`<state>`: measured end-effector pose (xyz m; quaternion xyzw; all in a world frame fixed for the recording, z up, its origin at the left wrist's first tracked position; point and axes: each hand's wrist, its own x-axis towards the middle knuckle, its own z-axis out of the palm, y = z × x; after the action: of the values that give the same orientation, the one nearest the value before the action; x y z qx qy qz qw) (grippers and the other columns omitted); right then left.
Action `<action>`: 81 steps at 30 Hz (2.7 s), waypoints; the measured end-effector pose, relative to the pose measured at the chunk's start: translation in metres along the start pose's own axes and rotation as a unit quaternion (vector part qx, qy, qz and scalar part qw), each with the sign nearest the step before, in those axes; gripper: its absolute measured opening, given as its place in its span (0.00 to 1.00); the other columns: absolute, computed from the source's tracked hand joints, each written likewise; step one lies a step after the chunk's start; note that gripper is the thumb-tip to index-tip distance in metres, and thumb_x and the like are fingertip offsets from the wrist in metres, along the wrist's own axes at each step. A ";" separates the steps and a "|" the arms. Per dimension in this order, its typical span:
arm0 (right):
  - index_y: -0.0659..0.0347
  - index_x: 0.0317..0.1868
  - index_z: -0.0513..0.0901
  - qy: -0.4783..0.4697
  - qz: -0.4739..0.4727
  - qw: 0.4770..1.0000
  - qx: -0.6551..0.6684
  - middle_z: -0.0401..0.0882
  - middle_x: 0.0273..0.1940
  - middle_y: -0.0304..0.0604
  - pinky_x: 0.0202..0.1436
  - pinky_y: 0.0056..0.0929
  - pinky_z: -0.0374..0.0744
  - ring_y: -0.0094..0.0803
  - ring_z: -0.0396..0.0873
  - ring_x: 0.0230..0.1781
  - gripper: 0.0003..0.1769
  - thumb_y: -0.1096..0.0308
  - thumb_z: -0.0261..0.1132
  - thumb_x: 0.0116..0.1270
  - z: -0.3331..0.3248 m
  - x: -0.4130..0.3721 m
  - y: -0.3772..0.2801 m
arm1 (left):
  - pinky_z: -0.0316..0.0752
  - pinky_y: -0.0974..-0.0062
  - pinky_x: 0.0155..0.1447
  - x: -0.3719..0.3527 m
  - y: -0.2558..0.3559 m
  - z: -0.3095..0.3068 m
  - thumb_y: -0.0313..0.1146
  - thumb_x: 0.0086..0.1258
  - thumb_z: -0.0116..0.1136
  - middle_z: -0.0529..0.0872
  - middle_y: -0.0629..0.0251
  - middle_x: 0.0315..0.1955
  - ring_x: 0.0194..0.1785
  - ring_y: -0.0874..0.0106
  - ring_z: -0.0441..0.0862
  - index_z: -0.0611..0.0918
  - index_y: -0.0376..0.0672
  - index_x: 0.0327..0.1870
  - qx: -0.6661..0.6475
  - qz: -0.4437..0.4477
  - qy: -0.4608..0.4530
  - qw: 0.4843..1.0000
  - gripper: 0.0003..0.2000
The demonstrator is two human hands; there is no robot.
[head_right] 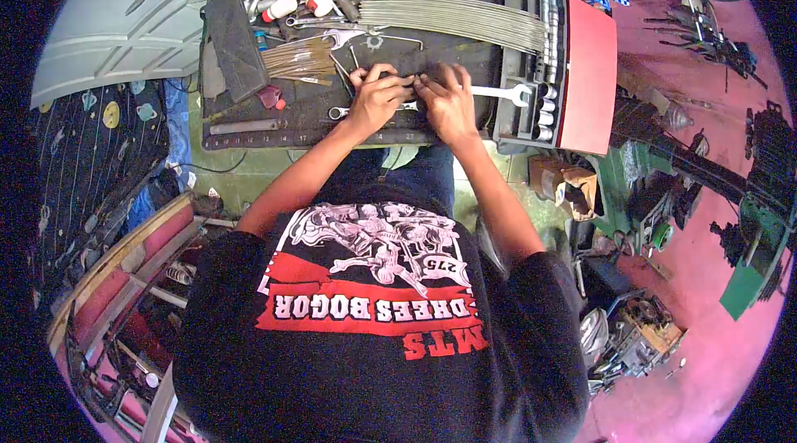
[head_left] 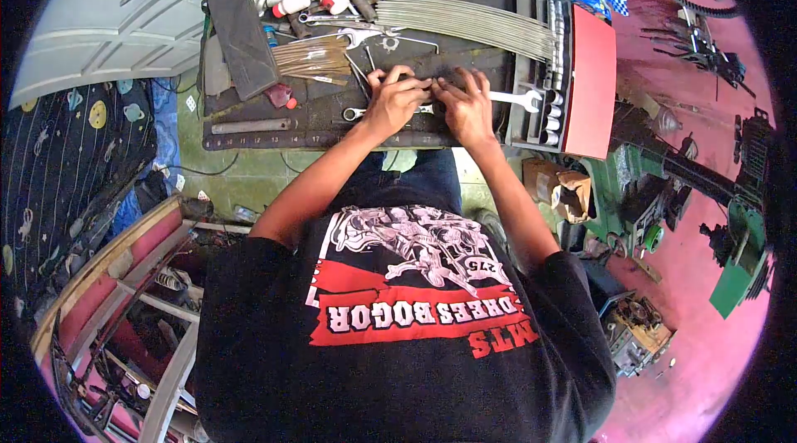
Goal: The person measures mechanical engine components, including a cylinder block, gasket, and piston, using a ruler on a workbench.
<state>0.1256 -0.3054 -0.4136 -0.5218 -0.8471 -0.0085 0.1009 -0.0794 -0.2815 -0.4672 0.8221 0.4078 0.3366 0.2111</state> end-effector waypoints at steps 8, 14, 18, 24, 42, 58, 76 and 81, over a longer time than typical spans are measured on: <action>0.39 0.58 0.89 0.024 0.023 0.999 -0.009 0.88 0.60 0.26 0.84 0.56 0.57 0.40 0.70 0.76 0.26 0.74 0.67 0.59 -0.021 -0.036 0.046 | 0.55 0.52 0.64 0.001 0.006 -0.004 0.33 0.62 0.69 0.91 0.83 0.52 0.61 0.73 0.77 0.93 0.57 0.40 0.001 0.000 0.001 1.000 0.07; 0.46 0.56 0.90 0.038 -0.021 0.999 0.015 0.88 0.60 0.31 0.84 0.55 0.58 0.44 0.71 0.75 0.23 0.70 0.66 0.59 -0.003 -0.007 0.007 | 0.55 0.54 0.64 0.000 0.002 0.000 0.33 0.63 0.68 0.91 0.81 0.52 0.61 0.72 0.78 0.93 0.54 0.40 0.001 0.012 0.004 1.000 0.07; 0.43 0.56 0.90 0.035 -0.010 0.999 0.028 0.89 0.58 0.31 0.84 0.55 0.57 0.45 0.72 0.73 0.23 0.69 0.64 0.62 -0.003 -0.005 0.007 | 0.56 0.55 0.63 0.002 0.004 -0.004 0.32 0.64 0.66 0.91 0.79 0.52 0.60 0.71 0.78 0.93 0.53 0.40 -0.014 -0.003 0.002 1.000 0.07; 0.43 0.55 0.91 0.041 0.019 0.999 0.001 0.89 0.58 0.29 0.83 0.55 0.60 0.44 0.75 0.70 0.23 0.71 0.67 0.59 -0.017 -0.032 0.036 | 0.56 0.56 0.62 0.003 0.009 -0.007 0.33 0.65 0.65 0.91 0.79 0.52 0.59 0.71 0.78 0.93 0.53 0.39 -0.008 -0.001 0.002 1.000 0.07; 0.42 0.57 0.90 0.079 0.052 0.996 0.004 0.88 0.60 0.28 0.80 0.55 0.62 0.45 0.75 0.68 0.27 0.74 0.67 0.56 -0.012 -0.039 0.038 | 0.57 0.58 0.61 0.005 0.009 -0.009 0.34 0.62 0.69 0.92 0.81 0.50 0.57 0.72 0.79 0.93 0.53 0.37 0.017 0.006 0.008 1.000 0.05; 0.41 0.58 0.89 0.069 0.058 0.996 0.006 0.88 0.60 0.27 0.80 0.55 0.61 0.44 0.75 0.68 0.27 0.73 0.68 0.57 -0.018 -0.044 0.046 | 0.56 0.56 0.61 0.003 0.008 -0.006 0.32 0.64 0.67 0.92 0.81 0.51 0.58 0.73 0.79 0.93 0.55 0.37 0.004 -0.004 0.011 1.000 0.06; 0.40 0.56 0.90 0.086 0.053 0.995 0.008 0.89 0.58 0.26 0.78 0.53 0.62 0.43 0.78 0.64 0.22 0.72 0.67 0.62 -0.009 -0.031 0.029 | 0.57 0.58 0.62 0.003 0.010 -0.008 0.37 0.65 0.68 0.92 0.80 0.51 0.58 0.74 0.79 0.94 0.53 0.37 0.032 0.007 0.003 0.999 0.06; 0.46 0.56 0.90 0.093 0.024 0.994 0.050 0.88 0.58 0.31 0.77 0.53 0.64 0.42 0.76 0.65 0.19 0.66 0.65 0.64 0.014 -0.006 -0.009 | 0.57 0.56 0.62 0.005 0.012 -0.011 0.35 0.65 0.67 0.92 0.80 0.52 0.57 0.72 0.79 0.93 0.51 0.43 0.039 0.006 -0.002 0.999 0.09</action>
<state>0.1178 -0.3135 -0.4273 -0.5334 -0.8205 -0.0120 0.2054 -0.0785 -0.2839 -0.4503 0.8326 0.4157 0.3201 0.1777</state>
